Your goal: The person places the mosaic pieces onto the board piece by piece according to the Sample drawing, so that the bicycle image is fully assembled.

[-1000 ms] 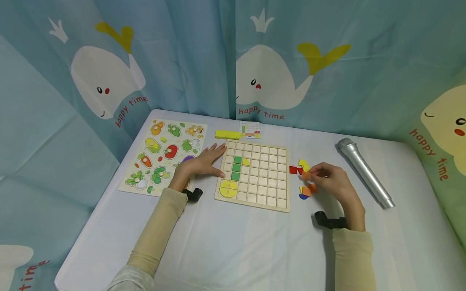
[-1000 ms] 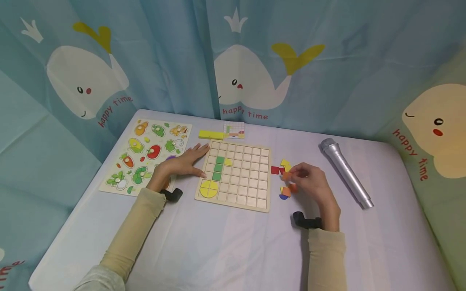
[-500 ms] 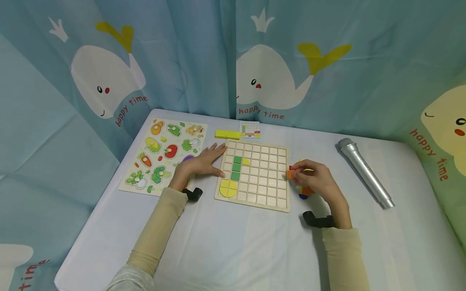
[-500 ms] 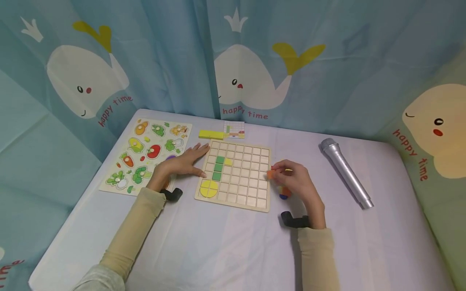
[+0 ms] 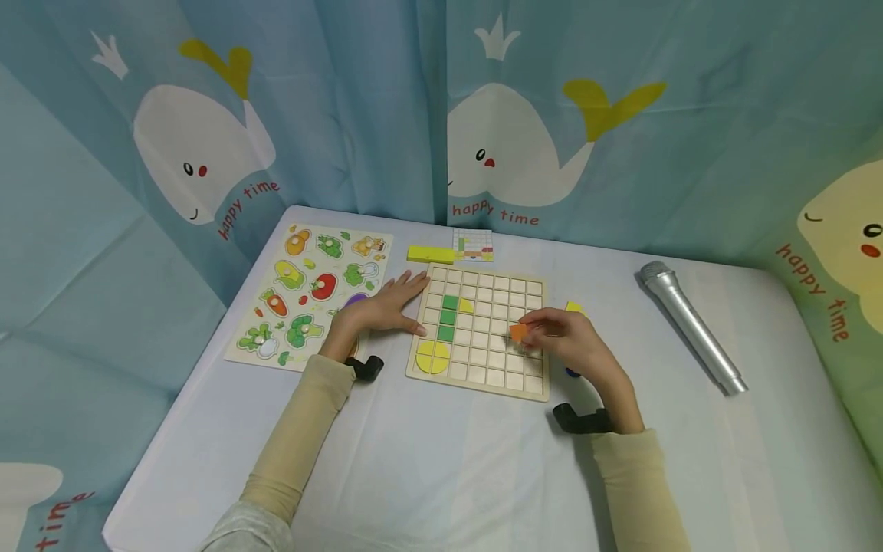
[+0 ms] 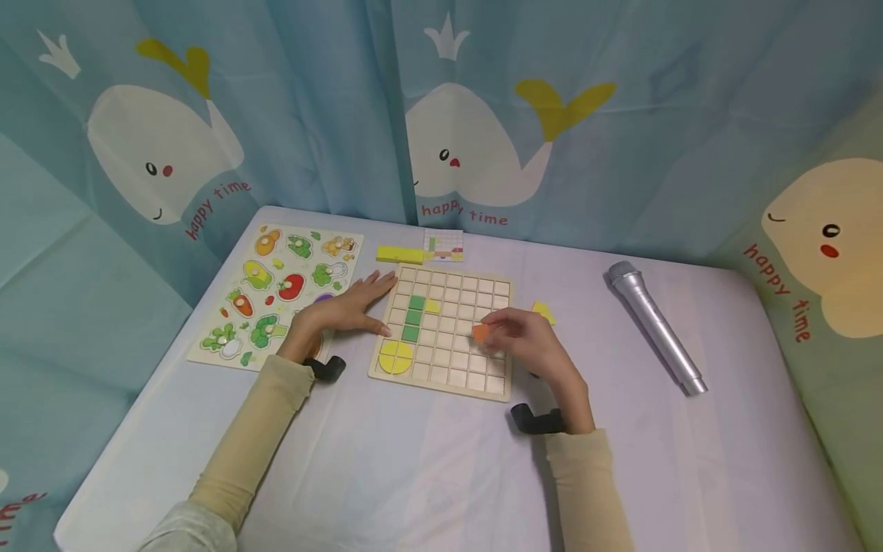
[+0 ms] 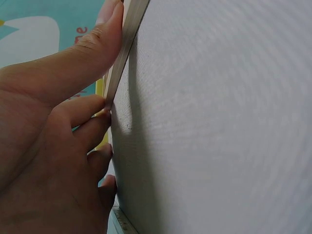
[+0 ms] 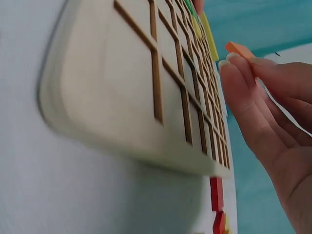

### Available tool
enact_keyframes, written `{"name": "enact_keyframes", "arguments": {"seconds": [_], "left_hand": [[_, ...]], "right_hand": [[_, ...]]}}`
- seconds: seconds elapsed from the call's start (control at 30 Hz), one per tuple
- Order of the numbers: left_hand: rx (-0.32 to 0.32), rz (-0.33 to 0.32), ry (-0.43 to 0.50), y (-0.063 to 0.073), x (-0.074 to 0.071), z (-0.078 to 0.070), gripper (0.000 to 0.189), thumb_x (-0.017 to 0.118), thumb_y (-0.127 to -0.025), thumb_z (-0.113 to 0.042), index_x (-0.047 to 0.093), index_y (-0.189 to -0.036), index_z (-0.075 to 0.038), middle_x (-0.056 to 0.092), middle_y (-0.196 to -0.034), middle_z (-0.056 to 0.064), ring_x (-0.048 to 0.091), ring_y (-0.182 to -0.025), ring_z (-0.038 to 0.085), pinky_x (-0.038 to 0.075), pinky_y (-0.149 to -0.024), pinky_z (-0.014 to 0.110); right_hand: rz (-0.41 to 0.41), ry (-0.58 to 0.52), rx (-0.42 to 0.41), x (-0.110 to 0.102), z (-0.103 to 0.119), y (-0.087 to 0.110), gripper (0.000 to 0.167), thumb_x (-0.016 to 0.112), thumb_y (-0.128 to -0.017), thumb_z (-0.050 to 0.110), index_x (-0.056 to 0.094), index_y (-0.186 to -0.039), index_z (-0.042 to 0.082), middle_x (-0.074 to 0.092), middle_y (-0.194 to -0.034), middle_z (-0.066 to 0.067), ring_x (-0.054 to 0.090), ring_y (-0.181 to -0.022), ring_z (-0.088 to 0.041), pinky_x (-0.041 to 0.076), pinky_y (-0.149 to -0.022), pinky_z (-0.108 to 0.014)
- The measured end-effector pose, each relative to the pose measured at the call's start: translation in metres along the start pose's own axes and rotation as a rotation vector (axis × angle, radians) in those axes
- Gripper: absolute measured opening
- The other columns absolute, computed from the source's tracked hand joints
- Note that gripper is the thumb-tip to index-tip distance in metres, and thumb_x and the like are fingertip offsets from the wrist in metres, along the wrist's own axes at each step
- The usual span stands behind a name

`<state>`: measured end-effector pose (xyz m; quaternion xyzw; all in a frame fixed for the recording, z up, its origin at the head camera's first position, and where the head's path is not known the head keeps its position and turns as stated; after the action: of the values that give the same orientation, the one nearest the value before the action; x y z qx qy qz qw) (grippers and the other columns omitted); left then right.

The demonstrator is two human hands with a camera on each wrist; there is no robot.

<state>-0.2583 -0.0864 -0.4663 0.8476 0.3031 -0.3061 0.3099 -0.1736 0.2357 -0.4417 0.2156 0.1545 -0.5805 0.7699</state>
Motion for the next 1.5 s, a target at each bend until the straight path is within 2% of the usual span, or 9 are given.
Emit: {"name": "enact_keyframes", "arguments": {"seconds": [0.17,0.3,0.53,0.67,0.87,1.1,1.4,1.5], "left_hand": [[-0.003,0.000,0.001,0.001,0.001,0.000,0.106,0.076,-0.092,-0.038,0.007,-0.167,-0.013,0.001,-0.175,0.003,-0.010,-0.161,0.026,-0.007,-0.130,0.046],[-0.002,-0.001,0.001,0.001,0.001,0.000,0.106,0.077,-0.092,-0.038,0.007,-0.167,-0.013,0.001,-0.175,0.003,-0.009,-0.161,0.025,-0.008,-0.130,0.045],[0.011,-0.003,0.006,-0.002,0.001,0.002,0.106,0.077,-0.092,-0.039,0.007,-0.167,-0.013,0.001,-0.175,0.003,-0.010,-0.161,0.026,-0.008,-0.130,0.045],[0.013,0.002,0.012,-0.003,0.000,0.002,0.106,0.077,-0.091,-0.039,0.007,-0.167,-0.013,0.001,-0.175,0.003,-0.011,-0.161,0.026,-0.009,-0.130,0.046],[0.028,0.007,0.000,-0.003,0.000,0.003,0.105,0.077,-0.092,-0.039,0.009,-0.167,-0.012,0.001,-0.175,0.005,-0.011,-0.161,0.028,-0.008,-0.130,0.047],[0.020,0.009,-0.003,-0.002,0.000,0.002,0.106,0.077,-0.092,-0.039,0.007,-0.167,-0.012,-0.001,-0.175,0.004,-0.011,-0.161,0.027,-0.009,-0.130,0.046],[0.025,0.008,-0.012,-0.003,0.000,0.004,0.106,0.076,-0.092,-0.039,0.007,-0.167,-0.012,0.000,-0.175,0.005,-0.011,-0.161,0.028,-0.008,-0.130,0.046],[0.028,0.005,-0.012,-0.002,0.000,0.002,0.106,0.077,-0.092,-0.039,0.007,-0.167,-0.011,0.000,-0.175,0.006,-0.010,-0.161,0.028,-0.008,-0.130,0.047]], "right_hand": [[0.048,-0.039,-0.007,0.015,0.004,-0.004,0.031,0.071,-0.094,0.001,0.068,-0.124,-0.006,0.076,-0.102,-0.019,0.076,-0.090,-0.023,0.058,-0.079,-0.018],[0.079,-0.026,-0.029,0.030,0.007,-0.007,0.030,0.070,-0.094,0.001,0.069,-0.124,-0.005,0.077,-0.101,-0.018,0.076,-0.091,-0.022,0.057,-0.079,-0.017],[0.065,0.034,-0.090,0.052,0.012,-0.011,0.026,0.070,-0.095,0.001,0.072,-0.120,-0.004,0.076,-0.103,-0.016,0.074,-0.089,-0.022,0.056,-0.079,-0.015],[0.061,0.074,-0.080,0.061,0.016,-0.010,0.026,0.074,-0.093,0.006,0.075,-0.118,0.001,0.077,-0.104,-0.012,0.071,-0.086,-0.019,0.056,-0.077,-0.017],[0.069,0.120,-0.063,0.071,0.021,-0.010,0.024,0.078,-0.091,0.011,0.077,-0.115,0.005,0.076,-0.094,-0.003,0.067,-0.083,-0.015,0.057,-0.078,-0.021],[0.062,0.135,-0.058,0.081,0.026,-0.010,0.022,0.080,-0.090,0.015,0.078,-0.110,0.006,0.072,-0.087,0.000,0.065,-0.080,-0.015,0.055,-0.075,-0.023],[0.043,0.223,-0.145,0.088,0.028,-0.011,0.020,0.080,-0.089,0.008,0.078,-0.108,0.001,0.069,-0.085,-0.001,0.060,-0.077,-0.013,0.052,-0.069,-0.022],[0.043,0.223,-0.145,0.087,0.030,-0.010,0.020,0.079,-0.090,0.008,0.078,-0.109,0.002,0.069,-0.084,0.000,0.060,-0.076,-0.013,0.052,-0.069,-0.022]]}}
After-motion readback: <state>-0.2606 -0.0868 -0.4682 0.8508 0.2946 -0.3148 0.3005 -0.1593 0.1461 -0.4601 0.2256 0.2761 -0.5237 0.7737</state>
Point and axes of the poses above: each hand's wrist, its own y-axis away from the middle knuckle, its own x-axis out of the palm, z = x × y, the point moved 3 cm from there along -y, towards the middle knuckle
